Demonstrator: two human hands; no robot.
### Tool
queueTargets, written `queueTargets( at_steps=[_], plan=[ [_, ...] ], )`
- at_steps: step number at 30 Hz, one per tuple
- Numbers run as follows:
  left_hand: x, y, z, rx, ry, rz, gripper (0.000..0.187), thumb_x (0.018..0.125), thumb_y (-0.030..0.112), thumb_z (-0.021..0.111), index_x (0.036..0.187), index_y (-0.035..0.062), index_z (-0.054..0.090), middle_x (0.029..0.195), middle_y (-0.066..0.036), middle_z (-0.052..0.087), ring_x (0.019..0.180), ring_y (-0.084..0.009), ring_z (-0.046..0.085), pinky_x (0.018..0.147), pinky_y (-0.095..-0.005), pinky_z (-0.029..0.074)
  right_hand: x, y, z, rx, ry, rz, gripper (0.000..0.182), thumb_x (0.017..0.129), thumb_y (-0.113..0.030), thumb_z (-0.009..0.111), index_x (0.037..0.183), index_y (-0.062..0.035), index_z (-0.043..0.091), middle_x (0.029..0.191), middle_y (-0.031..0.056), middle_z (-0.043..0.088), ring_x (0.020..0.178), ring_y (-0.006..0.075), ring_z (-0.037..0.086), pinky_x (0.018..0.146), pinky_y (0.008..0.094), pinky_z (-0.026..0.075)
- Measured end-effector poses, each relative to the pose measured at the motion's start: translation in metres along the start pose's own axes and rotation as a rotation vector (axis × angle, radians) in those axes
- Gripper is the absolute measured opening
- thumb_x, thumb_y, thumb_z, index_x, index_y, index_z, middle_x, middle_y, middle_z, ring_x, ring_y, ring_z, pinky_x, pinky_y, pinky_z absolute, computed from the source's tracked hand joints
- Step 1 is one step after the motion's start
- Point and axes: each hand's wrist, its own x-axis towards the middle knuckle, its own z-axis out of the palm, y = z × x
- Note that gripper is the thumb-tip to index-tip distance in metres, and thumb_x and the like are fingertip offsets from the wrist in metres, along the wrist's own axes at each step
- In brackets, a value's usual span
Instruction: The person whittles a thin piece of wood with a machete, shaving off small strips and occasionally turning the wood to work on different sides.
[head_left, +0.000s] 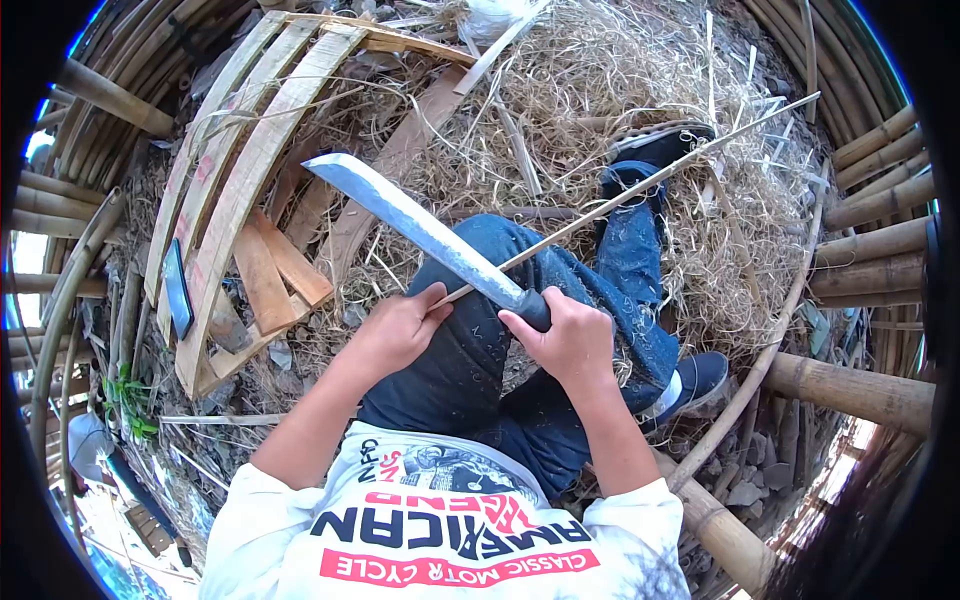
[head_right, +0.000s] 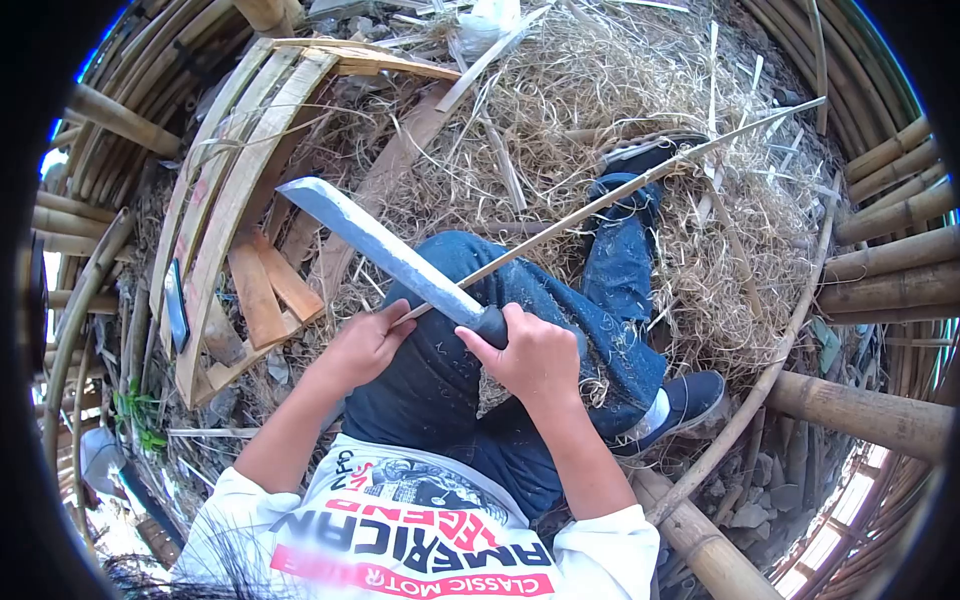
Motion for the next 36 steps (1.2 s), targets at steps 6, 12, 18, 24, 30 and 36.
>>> queueTargets(
  at_steps=[6,12,18,24,30,36],
  plan=[
    [-0.001,-0.001,0.004,0.021,0.051,-0.004,0.021,0.097,0.026,0.053,0.099,0.0054,0.055,0.071,-0.027,0.059,0.075,-0.0476,0.059,0.062,-0.0524,0.045,0.003,0.010,-0.004,-0.092,0.050,-0.025,0.055,0.079,-0.059,0.069,0.068,-0.0069,0.057,0.057,0.0118,0.062,0.054,0.0298,0.066,0.049,0.0381,0.052],
    [-0.002,-0.002,0.008,0.070,0.098,0.043,0.016,0.097,0.021,0.055,0.094,0.0060,0.053,0.064,-0.025,0.055,0.069,-0.0466,0.058,0.056,-0.0510,0.043,0.004,0.022,-0.017,-0.151,0.039,0.037,0.054,0.079,-0.060,0.069,0.071,-0.0065,0.060,0.060,0.0131,0.064,0.054,0.0311,0.066,0.050,0.0385,0.052],
    [-0.003,-0.003,0.009,0.057,0.121,0.063,0.016,0.097,0.021,0.055,0.092,0.0055,0.052,0.062,-0.024,0.054,0.067,-0.0464,0.058,0.055,-0.0506,0.042,0.004,0.022,-0.019,-0.176,0.039,0.010,0.056,0.079,-0.060,0.069,0.072,-0.0060,0.059,0.061,0.0128,0.064,0.055,0.0299,0.066,0.049,0.0376,0.052],
    [-0.003,-0.008,0.011,0.078,0.112,0.052,0.018,0.098,0.027,0.053,0.096,0.0087,0.054,0.063,-0.025,0.057,0.067,-0.0470,0.060,0.057,-0.0543,0.046,0.003,0.023,-0.018,-0.191,0.071,-0.016,0.056,0.079,-0.061,0.069,0.072,-0.0061,0.059,0.061,0.0123,0.063,0.056,0.0290,0.066,0.050,0.0372,0.052],
    [-0.003,-0.007,0.011,0.057,0.130,0.083,0.019,0.097,0.026,0.054,0.094,0.0080,0.052,0.062,-0.025,0.057,0.066,-0.0466,0.060,0.056,-0.0540,0.045,0.002,0.025,-0.019,-0.208,0.073,-0.028,0.056,0.078,-0.061,0.069,0.072,-0.0062,0.058,0.061,0.0116,0.063,0.054,0.0281,0.066,0.049,0.0362,0.052],
    [-0.005,-0.008,0.009,0.049,0.113,0.072,0.015,0.097,0.020,0.056,0.093,0.0065,0.050,0.063,-0.024,0.054,0.068,-0.0461,0.057,0.055,-0.0500,0.043,0.003,0.040,-0.034,-0.261,0.099,0.087,0.053,0.079,-0.059,0.070,0.071,-0.0080,0.056,0.060,0.0114,0.063,0.054,0.0292,0.065,0.050,0.0386,0.051]
  ],
)
